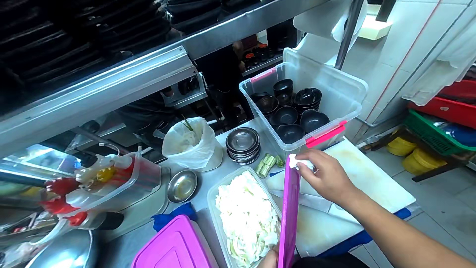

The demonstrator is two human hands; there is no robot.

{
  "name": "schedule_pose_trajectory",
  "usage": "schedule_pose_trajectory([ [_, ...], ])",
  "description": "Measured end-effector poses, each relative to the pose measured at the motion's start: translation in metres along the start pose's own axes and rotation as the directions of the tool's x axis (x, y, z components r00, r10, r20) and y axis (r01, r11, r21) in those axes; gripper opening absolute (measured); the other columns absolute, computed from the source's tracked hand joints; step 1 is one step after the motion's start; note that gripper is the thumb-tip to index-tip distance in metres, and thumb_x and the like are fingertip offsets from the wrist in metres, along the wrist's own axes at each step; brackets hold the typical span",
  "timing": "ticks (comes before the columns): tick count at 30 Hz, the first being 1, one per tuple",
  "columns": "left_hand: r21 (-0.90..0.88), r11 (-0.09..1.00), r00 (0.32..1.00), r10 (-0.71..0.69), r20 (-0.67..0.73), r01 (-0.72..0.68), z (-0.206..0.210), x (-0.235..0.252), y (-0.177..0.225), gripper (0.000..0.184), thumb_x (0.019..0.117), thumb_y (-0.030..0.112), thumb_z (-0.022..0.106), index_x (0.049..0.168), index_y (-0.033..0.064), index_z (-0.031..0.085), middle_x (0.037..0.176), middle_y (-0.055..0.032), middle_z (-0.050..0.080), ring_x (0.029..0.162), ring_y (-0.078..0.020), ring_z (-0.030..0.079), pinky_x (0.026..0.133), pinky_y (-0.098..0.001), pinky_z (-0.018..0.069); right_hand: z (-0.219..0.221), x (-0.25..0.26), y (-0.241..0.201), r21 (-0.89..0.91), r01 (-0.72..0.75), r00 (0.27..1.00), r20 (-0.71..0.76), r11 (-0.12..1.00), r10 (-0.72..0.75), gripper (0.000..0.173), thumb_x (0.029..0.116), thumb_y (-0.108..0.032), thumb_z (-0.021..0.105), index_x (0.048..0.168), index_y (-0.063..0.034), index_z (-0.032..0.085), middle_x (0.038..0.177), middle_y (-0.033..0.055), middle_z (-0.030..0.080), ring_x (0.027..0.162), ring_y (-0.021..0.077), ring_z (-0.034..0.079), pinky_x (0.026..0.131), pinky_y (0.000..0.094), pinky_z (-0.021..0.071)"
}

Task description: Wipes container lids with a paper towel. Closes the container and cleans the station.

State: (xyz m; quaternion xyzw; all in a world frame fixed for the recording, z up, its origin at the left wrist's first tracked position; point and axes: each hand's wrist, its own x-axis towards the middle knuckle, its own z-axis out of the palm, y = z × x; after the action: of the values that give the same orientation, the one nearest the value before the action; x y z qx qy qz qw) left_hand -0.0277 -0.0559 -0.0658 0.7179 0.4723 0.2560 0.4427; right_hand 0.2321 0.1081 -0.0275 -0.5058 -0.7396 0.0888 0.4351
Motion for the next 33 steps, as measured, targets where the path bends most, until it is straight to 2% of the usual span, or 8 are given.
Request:
schedule_pose_trajectory([
  [6,0.130,0.988,0.996,-0.080,-0.037,0.084,-0.005,0.003,0.010,0.032,0.0949,0.015,0.063,0.118,-0.0052,0.057,0.091,-0.0153,0.070,0.083,-0.0236,0.072,0.075,-0.0466,0.0601,0.037,-0.027,-0.026,0.076,0.223,0.973,0.047,0.972,-0.227,0.019,0.1004,-0.016,0.060,0.103,-0.0068,0.076,0.097,0.0054,0.071,0.097,0.0161,0.068,0.087,0.0315,0.0590],
  [14,-0.038,0.991,0.988,-0.131,-0.080,0.129,-0.019,0.004,0.009,0.030,0.0932,0.010,0.064,0.118,-0.0024,0.054,0.097,-0.0106,0.072,0.088,-0.0167,0.073,0.080,-0.0422,0.0620,0.044,-0.006,-0.027,0.261,0.153,0.955,0.209,0.953,-0.211,0.023,0.1050,-0.024,0.056,0.106,-0.0108,0.075,0.102,0.0013,0.068,0.093,0.0087,0.066,0.084,0.0262,0.0583],
  [17,-0.037,0.994,0.993,-0.102,-0.066,0.100,-0.023,0.005,0.012,0.030,0.0936,0.010,0.064,0.119,-0.0015,0.054,0.098,-0.0103,0.072,0.088,-0.0164,0.073,0.079,-0.0421,0.0625,0.043,0.025,-0.021,0.261,-0.107,0.969,0.241,0.959,0.043,0.025,0.1014,-0.022,0.064,0.120,-0.0057,0.069,0.107,0.0076,0.070,0.094,0.0180,0.068,0.085,0.0395,0.0598],
  [19,-0.032,0.997,0.995,-0.073,-0.062,0.071,-0.025,0.005,0.012,0.029,0.0935,0.010,0.064,0.119,-0.0010,0.053,0.097,-0.0100,0.072,0.087,-0.0164,0.073,0.078,-0.0415,0.0626,0.043,0.043,-0.017,0.345,-0.371,0.915,0.294,0.862,0.276,0.035,0.0991,-0.024,0.069,0.131,-0.0096,0.062,0.107,0.0067,0.071,0.090,0.0181,0.070,0.082,0.0417,0.0602],
  [22,-0.035,0.996,0.995,-0.081,-0.061,0.079,-0.028,0.006,0.015,0.030,0.0934,0.009,0.063,0.119,-0.0017,0.053,0.096,-0.0107,0.072,0.087,-0.0171,0.073,0.078,-0.0416,0.0624,0.048,0.039,-0.032,0.396,-0.496,0.860,0.344,0.773,0.376,0.019,0.0993,-0.024,0.068,0.112,-0.0096,0.071,0.100,0.0078,0.070,0.079,0.0185,0.068,0.073,0.0419,0.0596],
  [25,-0.064,0.989,0.984,-0.142,-0.108,0.135,-0.034,0.005,0.014,0.035,0.0926,0.008,0.064,0.123,-0.0036,0.051,0.098,-0.0102,0.071,0.088,-0.0153,0.073,0.079,-0.0403,0.0630,0.056,-0.016,-0.063,0.445,-0.355,0.864,0.492,0.822,0.107,0.023,0.1006,-0.026,0.063,0.109,-0.0072,0.073,0.106,0.0075,0.069,0.092,0.0146,0.067,0.082,0.0348,0.0589],
  [28,-0.105,0.984,0.978,-0.156,-0.137,0.142,-0.040,0.002,0.011,0.038,0.0920,0.007,0.064,0.125,-0.0045,0.049,0.102,-0.0093,0.070,0.091,-0.0125,0.071,0.081,-0.0371,0.0621,0.061,-0.058,-0.082,0.582,-0.104,0.909,0.385,0.806,-0.161,0.025,0.1034,-0.027,0.062,0.108,-0.0064,0.075,0.104,0.0084,0.070,0.092,0.0113,0.067,0.081,0.0249,0.0578],
  [33,-0.104,0.986,0.977,-0.143,-0.158,0.128,-0.050,0.004,0.025,0.038,0.0938,0.010,0.063,0.128,0.0025,0.051,0.108,-0.0052,0.070,0.094,-0.0114,0.072,0.082,-0.0362,0.0637,0.071,-0.010,-0.058,0.385,0.154,0.957,0.170,0.910,-0.234,0.024,0.1043,-0.025,0.058,0.105,-0.0074,0.075,0.104,0.0045,0.070,0.092,0.0116,0.069,0.082,0.0288,0.0606],
])
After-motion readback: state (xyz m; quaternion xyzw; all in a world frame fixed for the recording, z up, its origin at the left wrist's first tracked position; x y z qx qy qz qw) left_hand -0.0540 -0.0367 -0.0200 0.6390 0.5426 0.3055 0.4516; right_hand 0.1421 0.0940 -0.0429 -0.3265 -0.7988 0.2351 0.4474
